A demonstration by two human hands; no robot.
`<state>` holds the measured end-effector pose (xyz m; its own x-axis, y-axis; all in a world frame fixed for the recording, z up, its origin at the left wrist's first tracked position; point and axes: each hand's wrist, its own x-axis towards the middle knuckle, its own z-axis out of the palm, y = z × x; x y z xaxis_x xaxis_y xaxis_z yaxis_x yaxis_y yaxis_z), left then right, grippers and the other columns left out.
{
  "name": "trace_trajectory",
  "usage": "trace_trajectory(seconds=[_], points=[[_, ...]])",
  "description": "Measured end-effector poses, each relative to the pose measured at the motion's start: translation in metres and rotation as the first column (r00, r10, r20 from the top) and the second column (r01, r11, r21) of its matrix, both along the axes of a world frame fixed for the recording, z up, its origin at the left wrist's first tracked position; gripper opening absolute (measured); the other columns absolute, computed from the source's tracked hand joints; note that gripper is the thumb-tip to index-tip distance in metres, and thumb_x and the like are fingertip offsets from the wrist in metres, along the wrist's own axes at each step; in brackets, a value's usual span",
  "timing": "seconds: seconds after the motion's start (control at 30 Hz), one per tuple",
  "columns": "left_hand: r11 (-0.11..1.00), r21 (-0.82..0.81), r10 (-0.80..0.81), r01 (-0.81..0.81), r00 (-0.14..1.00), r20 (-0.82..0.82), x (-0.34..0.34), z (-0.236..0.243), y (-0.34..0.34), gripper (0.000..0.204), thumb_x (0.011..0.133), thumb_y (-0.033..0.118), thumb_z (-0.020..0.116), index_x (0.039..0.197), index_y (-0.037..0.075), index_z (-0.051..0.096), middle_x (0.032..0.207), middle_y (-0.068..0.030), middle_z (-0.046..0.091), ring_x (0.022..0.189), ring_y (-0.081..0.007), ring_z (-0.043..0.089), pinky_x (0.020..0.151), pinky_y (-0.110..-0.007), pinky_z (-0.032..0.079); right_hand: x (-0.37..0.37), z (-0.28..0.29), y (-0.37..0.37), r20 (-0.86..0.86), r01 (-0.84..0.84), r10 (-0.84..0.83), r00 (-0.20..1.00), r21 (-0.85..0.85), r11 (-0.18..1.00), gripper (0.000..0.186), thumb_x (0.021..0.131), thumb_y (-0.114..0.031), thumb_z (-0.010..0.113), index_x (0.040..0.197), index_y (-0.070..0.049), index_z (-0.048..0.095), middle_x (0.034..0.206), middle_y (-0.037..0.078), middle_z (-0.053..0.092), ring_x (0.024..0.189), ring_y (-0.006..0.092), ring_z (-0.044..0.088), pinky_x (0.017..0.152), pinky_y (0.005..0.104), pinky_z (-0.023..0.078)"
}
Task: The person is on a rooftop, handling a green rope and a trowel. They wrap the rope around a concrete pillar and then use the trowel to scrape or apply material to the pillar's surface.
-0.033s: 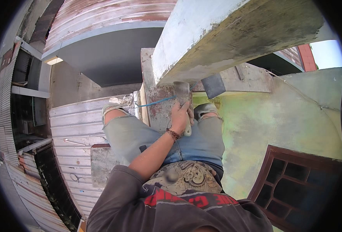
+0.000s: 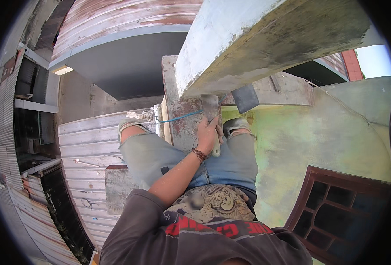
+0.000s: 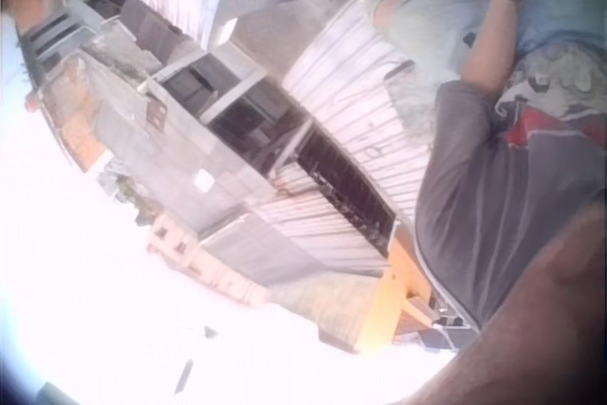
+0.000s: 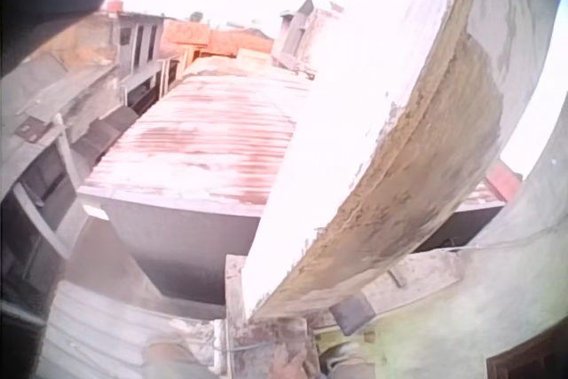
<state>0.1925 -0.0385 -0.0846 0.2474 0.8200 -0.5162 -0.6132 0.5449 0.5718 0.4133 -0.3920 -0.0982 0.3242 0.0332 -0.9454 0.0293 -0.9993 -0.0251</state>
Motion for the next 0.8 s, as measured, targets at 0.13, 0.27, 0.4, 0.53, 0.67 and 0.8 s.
trace_trajectory(seconds=[0.13,0.27,0.4,0.53,0.67,0.8], points=[[0.999,-0.026,-0.029,0.029,1.000,-0.006,-0.003,0.009,-0.002,0.019,0.098,0.023,0.054,0.106,0.007,0.048,0.061,-0.0073,0.056,0.038,-0.0198,0.052,0.035,-0.032,0.041,0.003,0.009,0.011,0.038,-0.013,0.012,0.999,0.031,0.999,0.033,0.094,-0.021,0.058,0.117,0.002,0.065,0.097,0.013,0.069,0.086,0.0202,0.065,0.079,0.0333,0.052],[0.999,-0.043,0.003,-0.002,1.000,0.026,-0.006,0.009,-0.001,0.018,0.099,0.021,0.051,0.108,0.005,0.050,0.060,-0.0081,0.056,0.037,-0.0184,0.051,0.034,-0.030,0.039,0.003,0.015,0.016,0.062,-0.023,0.020,0.998,0.042,0.999,0.033,0.094,-0.021,0.058,0.117,0.001,0.065,0.097,0.013,0.069,0.086,0.0205,0.066,0.079,0.0336,0.052],[1.000,-0.003,-0.001,0.001,1.000,0.028,-0.006,0.008,0.005,0.017,0.099,0.020,0.051,0.106,0.004,0.050,0.059,-0.0083,0.056,0.037,-0.0183,0.050,0.035,-0.030,0.040,0.006,0.024,0.020,0.080,-0.037,0.034,0.996,0.032,0.999,0.033,0.094,-0.021,0.059,0.117,0.001,0.065,0.097,0.013,0.070,0.086,0.0207,0.066,0.079,0.0339,0.053],[1.000,-0.006,-0.013,0.013,1.000,0.019,-0.004,0.003,0.001,0.019,0.098,0.020,0.052,0.111,0.006,0.049,0.061,-0.0072,0.055,0.039,-0.0181,0.051,0.036,-0.030,0.042,0.006,0.026,0.028,0.081,-0.075,0.072,0.994,0.036,0.997,0.033,0.093,-0.021,0.059,0.117,0.001,0.065,0.098,0.013,0.070,0.086,0.0210,0.066,0.078,0.0341,0.053],[0.998,0.066,-0.022,0.024,0.999,-0.026,-0.006,-0.005,0.003,0.021,0.098,0.021,0.052,0.114,0.006,0.048,0.062,-0.0071,0.055,0.039,-0.0180,0.052,0.036,-0.030,0.042,0.010,0.025,0.039,0.074,-0.124,0.121,0.990,0.039,0.992,0.033,0.093,-0.021,0.059,0.117,0.001,0.065,0.098,0.013,0.070,0.086,0.0212,0.066,0.078,0.0344,0.053],[0.997,0.054,0.057,-0.054,0.997,-0.056,-0.005,-0.008,0.003,0.022,0.097,0.020,0.053,0.112,0.005,0.049,0.060,-0.0075,0.054,0.038,-0.0185,0.051,0.035,-0.031,0.041,0.024,0.019,0.051,0.047,-0.185,0.183,0.982,0.040,0.982,0.033,0.093,-0.021,0.059,0.117,0.000,0.065,0.098,0.013,0.070,0.086,0.0215,0.066,0.078,0.0347,0.053]])
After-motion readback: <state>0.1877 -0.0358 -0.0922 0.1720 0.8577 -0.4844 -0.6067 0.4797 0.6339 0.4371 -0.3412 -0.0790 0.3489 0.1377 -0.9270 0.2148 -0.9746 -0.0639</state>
